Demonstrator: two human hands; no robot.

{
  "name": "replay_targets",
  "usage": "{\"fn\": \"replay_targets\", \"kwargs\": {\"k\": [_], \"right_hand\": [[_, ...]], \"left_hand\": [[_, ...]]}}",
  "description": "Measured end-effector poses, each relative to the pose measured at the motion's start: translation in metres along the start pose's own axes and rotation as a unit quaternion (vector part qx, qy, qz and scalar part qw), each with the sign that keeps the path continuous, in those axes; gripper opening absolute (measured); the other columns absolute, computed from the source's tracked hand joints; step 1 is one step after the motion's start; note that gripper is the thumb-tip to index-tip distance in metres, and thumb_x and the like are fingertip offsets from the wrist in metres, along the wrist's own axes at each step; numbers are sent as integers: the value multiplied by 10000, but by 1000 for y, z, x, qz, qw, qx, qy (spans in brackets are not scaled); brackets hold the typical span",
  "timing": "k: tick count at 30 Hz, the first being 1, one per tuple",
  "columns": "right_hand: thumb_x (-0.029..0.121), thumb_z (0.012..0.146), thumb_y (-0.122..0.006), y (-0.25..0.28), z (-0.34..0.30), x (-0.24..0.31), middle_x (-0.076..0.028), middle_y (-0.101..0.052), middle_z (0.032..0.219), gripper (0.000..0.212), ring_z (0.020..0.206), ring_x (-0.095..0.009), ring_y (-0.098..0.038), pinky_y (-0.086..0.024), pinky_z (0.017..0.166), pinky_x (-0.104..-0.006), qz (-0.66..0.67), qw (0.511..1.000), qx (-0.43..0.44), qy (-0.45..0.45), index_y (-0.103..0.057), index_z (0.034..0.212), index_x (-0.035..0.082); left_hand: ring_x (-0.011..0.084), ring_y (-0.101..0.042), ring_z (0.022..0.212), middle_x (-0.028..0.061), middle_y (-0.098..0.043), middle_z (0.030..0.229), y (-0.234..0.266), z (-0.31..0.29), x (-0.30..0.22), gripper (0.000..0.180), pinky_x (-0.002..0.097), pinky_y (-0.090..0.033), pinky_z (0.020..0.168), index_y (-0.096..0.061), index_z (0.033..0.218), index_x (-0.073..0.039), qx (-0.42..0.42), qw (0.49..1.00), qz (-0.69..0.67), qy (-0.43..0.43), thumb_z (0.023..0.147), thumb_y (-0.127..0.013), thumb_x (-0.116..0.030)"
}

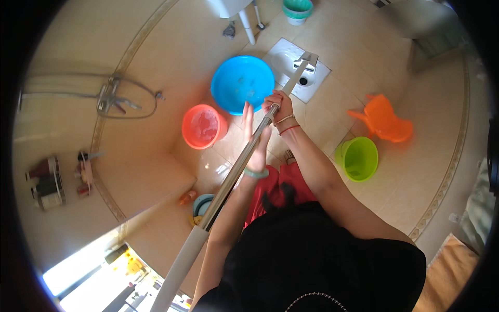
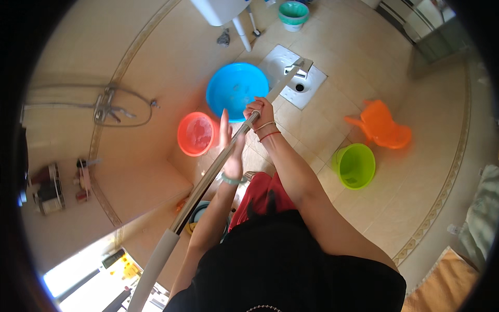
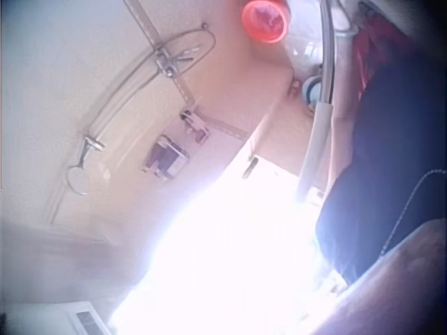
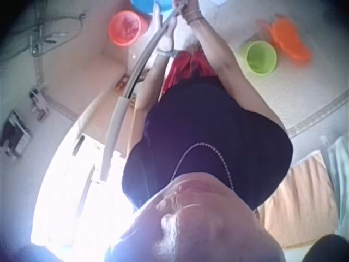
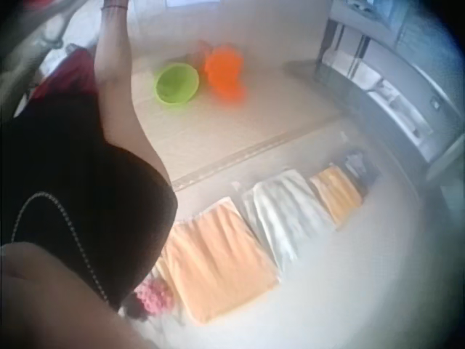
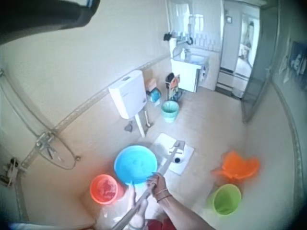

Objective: The person wrings out a mop head in a red bucket of water and then mops the tiled floor. They move from a utility area into a bedroom, cleaning the floor around a bed and a clothes drying rack.

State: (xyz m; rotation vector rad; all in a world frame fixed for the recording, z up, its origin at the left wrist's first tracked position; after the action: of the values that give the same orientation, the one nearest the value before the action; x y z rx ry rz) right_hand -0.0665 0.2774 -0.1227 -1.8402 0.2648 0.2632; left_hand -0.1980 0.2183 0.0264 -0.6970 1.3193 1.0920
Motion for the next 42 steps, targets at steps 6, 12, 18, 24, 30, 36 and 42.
{"fn": "replay_targets", "kwargs": {"k": [6, 12, 18, 24, 30, 36, 42], "right_hand": [[135, 871, -557, 50, -12, 77, 9, -452, 538, 270, 496, -128, -468, -446, 523, -307, 1, 974, -158, 163, -422, 637, 138], [117, 878, -568, 104, -52, 82, -68, -465, 593, 160, 528, -204, -519, -483, 518, -352, -75, 916, -320, 230, -445, 787, 68], [30, 859, -481, 152, -71, 118, -90, -446, 696, 105, 543, -198, -477, -470, 490, -357, -29, 858, -444, 258, -418, 942, 31], [2, 826, -501, 72, -55, 138, -86, -467, 721, 68, 620, -195, -503, -457, 503, -308, 44, 860, -403, 309, -443, 844, 33], [35, 871, -506, 29, -27, 200, -68, -502, 757, 39, 625, -173, -528, -497, 516, -309, 5, 882, -343, 322, -488, 905, 41], [26, 823, -541, -47, 1, 285, -55, -487, 660, 101, 557, -177, -514, -472, 459, -303, -65, 885, -280, 366, -480, 751, 63], [96, 836, -545, -81, -26, 432, -50, -534, 758, 79, 702, -181, -552, -488, 584, -317, -32, 878, -261, 400, -495, 776, 83]], "left_hand": [[329, -561, 1095, 201, -621, 1019, -3, -21, -32, 195, 482, -337, 1045, -528, 956, -7, -24, 967, -253, -12, 922, -550, -198], [177, -568, 781, 82, -583, 753, -38, 9, 8, 194, 419, -419, 970, -523, 756, -13, 89, 983, -149, 51, 938, -495, -73], [180, -574, 711, 106, -600, 760, -90, 34, -9, 146, 377, -488, 816, -534, 824, -14, 243, 961, -118, 60, 912, -575, -124], [133, -402, 517, 28, -407, 564, -104, 119, -64, 230, 343, -447, 611, -378, 751, -91, 256, 937, -230, -54, 946, -498, -119], [126, -435, 543, 29, -434, 570, -141, 176, -95, 259, 289, -420, 568, -384, 720, -81, 279, 902, -327, -49, 911, -557, -64], [101, -475, 586, 64, -554, 680, -197, 231, -121, 178, 254, -394, 548, -455, 762, -45, 290, 895, -325, -92, 828, -560, 81], [79, -427, 574, 8, -482, 644, -337, 269, -139, 170, 256, -384, 549, -489, 732, -50, 320, 908, -229, -142, 829, -610, 20]]}}
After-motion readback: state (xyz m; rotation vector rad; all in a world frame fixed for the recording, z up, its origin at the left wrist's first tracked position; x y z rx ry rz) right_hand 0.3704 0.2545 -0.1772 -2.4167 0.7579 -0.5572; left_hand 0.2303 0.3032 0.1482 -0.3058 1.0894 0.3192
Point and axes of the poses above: each hand's wrist, its own z-axis towards the middle knuckle, its own y-axis out of the back of the hand, x = y × z, the point moved 4 cm from there along z, towards the middle knuckle
